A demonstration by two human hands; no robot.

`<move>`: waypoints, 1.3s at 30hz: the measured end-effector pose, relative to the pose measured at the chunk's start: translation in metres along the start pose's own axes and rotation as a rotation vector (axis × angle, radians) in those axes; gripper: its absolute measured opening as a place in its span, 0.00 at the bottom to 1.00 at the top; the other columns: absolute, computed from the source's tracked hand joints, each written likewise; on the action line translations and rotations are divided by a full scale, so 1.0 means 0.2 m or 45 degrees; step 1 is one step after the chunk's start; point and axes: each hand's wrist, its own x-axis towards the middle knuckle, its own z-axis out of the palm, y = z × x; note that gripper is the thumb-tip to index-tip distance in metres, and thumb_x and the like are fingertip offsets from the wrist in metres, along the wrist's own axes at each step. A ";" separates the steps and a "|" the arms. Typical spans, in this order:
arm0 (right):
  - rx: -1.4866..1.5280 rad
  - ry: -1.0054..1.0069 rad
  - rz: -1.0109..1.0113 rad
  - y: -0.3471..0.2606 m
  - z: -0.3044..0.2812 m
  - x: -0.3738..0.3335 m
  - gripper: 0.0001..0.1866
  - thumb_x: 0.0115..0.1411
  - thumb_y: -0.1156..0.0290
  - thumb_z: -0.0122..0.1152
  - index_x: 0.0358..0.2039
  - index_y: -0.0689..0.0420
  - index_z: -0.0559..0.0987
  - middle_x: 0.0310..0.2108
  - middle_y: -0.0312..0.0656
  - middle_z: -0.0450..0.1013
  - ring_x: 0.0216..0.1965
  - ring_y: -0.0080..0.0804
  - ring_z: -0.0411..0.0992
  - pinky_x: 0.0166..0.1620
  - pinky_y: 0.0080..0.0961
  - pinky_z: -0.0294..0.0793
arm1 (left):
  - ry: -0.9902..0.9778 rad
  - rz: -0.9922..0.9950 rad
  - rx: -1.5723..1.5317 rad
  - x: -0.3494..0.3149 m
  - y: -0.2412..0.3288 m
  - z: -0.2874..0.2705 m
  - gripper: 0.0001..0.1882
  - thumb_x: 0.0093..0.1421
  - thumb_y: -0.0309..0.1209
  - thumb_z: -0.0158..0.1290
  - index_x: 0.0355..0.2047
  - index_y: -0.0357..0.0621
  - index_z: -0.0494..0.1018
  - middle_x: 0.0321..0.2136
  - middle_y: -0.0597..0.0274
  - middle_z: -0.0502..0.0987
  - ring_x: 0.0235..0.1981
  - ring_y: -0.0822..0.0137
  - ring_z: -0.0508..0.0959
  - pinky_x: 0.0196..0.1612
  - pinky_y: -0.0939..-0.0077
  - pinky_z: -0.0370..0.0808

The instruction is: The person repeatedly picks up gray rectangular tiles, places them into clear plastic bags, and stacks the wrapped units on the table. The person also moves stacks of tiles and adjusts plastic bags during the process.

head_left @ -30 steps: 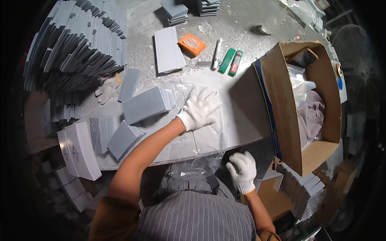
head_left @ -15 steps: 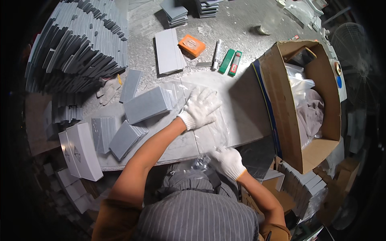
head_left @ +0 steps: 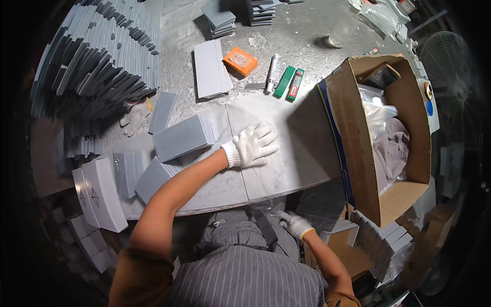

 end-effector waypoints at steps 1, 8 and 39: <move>0.136 -0.110 0.099 0.05 0.01 0.00 0.27 0.63 0.61 0.57 0.63 0.34 0.68 0.40 0.47 0.79 0.40 0.49 0.78 0.40 0.43 0.79 | -0.027 0.020 -0.032 0.00 0.02 -0.02 0.33 0.57 0.54 0.53 0.59 0.53 0.69 0.66 0.50 0.61 0.67 0.48 0.58 0.68 0.43 0.51; 0.003 0.805 -0.292 -0.62 -0.66 -0.03 0.17 0.56 0.63 0.67 0.46 0.49 0.80 0.35 0.45 0.79 0.36 0.44 0.78 0.37 0.39 0.77 | 0.189 -0.049 -0.224 -0.12 0.16 0.15 0.34 0.56 0.52 0.53 0.59 0.49 0.68 0.64 0.49 0.63 0.66 0.48 0.60 0.70 0.40 0.47; -0.493 1.178 -0.468 -0.64 -0.83 0.81 0.26 0.60 0.59 0.58 0.58 0.50 0.74 0.60 0.41 0.69 0.61 0.44 0.64 0.66 0.45 0.59 | 0.269 -0.502 -0.131 -0.29 0.42 -0.03 0.35 0.48 0.50 0.62 0.55 0.49 0.73 0.56 0.57 0.72 0.61 0.54 0.67 0.66 0.49 0.58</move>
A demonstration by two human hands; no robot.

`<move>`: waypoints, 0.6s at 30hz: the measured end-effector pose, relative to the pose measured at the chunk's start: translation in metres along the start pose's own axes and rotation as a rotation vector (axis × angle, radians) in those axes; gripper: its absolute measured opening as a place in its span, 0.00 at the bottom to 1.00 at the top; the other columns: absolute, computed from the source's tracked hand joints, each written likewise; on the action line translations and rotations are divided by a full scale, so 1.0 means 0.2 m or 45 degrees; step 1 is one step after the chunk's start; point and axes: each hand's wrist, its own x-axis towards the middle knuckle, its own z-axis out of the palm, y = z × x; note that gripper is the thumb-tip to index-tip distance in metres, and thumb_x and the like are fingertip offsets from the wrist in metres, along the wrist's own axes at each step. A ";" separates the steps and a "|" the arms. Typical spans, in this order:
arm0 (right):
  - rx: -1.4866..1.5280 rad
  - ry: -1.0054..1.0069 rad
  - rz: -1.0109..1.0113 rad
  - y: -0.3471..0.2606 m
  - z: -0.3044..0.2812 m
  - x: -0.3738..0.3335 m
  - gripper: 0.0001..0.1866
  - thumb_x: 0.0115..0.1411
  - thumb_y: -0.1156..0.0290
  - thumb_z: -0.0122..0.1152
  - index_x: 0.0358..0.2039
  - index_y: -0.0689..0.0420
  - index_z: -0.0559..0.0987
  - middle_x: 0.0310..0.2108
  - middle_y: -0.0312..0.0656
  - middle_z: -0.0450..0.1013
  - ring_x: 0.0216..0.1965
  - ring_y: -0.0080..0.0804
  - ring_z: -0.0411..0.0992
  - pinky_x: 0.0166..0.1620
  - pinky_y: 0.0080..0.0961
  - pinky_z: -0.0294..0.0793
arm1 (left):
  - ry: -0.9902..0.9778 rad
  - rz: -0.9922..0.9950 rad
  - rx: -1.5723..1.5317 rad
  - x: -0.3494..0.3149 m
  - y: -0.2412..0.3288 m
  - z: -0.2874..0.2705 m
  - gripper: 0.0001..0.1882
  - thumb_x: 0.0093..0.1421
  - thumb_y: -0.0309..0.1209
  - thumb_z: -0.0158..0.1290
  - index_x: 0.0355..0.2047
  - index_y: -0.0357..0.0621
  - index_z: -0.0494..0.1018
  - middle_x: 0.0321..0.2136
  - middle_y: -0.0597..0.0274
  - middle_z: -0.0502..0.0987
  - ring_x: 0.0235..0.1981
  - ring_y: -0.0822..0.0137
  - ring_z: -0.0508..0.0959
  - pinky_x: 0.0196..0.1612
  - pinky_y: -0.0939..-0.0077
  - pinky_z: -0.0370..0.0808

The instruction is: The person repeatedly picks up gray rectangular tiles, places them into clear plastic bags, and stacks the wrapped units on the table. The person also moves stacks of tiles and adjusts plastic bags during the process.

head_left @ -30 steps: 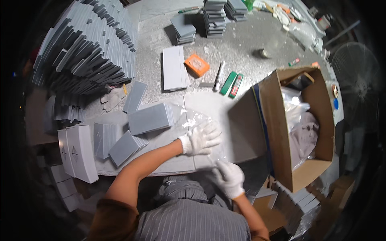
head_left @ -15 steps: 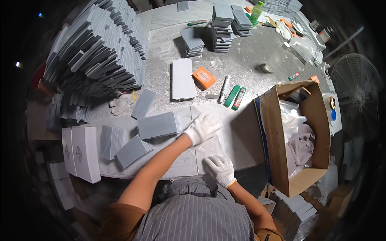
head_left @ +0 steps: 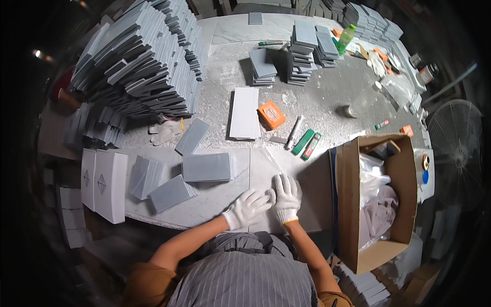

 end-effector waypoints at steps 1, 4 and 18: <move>0.009 -0.033 0.000 -0.02 -0.05 0.02 0.25 0.60 0.58 0.58 0.58 0.50 0.74 0.60 0.42 0.69 0.61 0.46 0.64 0.66 0.46 0.59 | 0.041 -0.008 0.049 -0.06 0.00 0.06 0.40 0.45 0.53 0.63 0.57 0.50 0.72 0.57 0.59 0.71 0.61 0.55 0.67 0.66 0.49 0.58; 0.067 -0.107 0.009 -0.02 -0.09 0.02 0.25 0.61 0.56 0.59 0.57 0.50 0.74 0.59 0.43 0.69 0.61 0.49 0.64 0.66 0.48 0.58 | 0.140 -0.107 -0.032 -0.10 0.01 0.09 0.42 0.44 0.56 0.62 0.58 0.51 0.72 0.57 0.59 0.70 0.61 0.56 0.66 0.66 0.48 0.58; -0.138 -0.076 0.189 0.09 -0.14 -0.22 0.28 0.62 0.53 0.58 0.60 0.51 0.73 0.61 0.42 0.66 0.64 0.47 0.61 0.65 0.44 0.58 | 0.236 0.046 -0.054 -0.24 -0.04 0.20 0.19 0.47 0.39 0.57 0.40 0.51 0.77 0.48 0.63 0.75 0.54 0.61 0.71 0.62 0.54 0.66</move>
